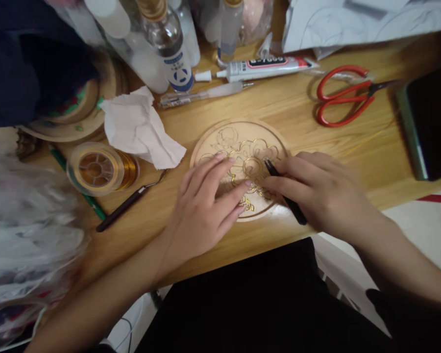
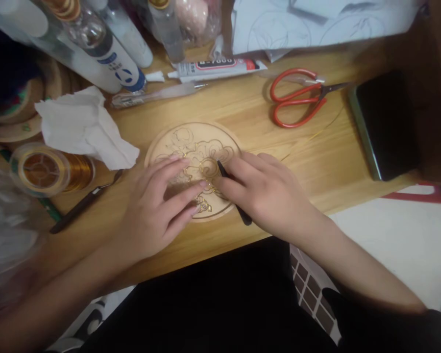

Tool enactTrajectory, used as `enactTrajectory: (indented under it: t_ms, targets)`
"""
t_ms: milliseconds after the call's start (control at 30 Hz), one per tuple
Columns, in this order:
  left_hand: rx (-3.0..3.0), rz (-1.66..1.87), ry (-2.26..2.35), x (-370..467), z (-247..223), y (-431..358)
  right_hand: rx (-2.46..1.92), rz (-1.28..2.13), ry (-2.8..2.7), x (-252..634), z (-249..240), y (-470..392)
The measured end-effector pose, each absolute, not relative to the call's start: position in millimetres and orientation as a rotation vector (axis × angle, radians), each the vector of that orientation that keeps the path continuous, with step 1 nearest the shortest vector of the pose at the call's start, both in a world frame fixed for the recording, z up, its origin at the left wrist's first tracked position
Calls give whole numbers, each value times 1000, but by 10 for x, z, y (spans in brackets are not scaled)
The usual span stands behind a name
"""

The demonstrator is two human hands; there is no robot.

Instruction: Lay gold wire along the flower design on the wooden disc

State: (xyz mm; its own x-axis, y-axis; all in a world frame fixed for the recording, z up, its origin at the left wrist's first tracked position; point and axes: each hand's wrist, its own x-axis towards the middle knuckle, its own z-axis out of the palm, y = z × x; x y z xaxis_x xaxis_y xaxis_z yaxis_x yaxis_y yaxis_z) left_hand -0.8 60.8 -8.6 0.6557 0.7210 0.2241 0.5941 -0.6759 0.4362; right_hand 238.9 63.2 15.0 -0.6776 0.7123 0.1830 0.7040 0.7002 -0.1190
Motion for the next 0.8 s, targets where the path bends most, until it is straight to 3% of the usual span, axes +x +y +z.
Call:
enactTrajectory:
  t_ms: [233,800]
  targets:
    - [2617,501,1011,-47,-65,653,-1246,206,-2668,2362,184,635]
    - [2920,254,951,-21,15,647,-1220,104,-2675,2331,190,637]
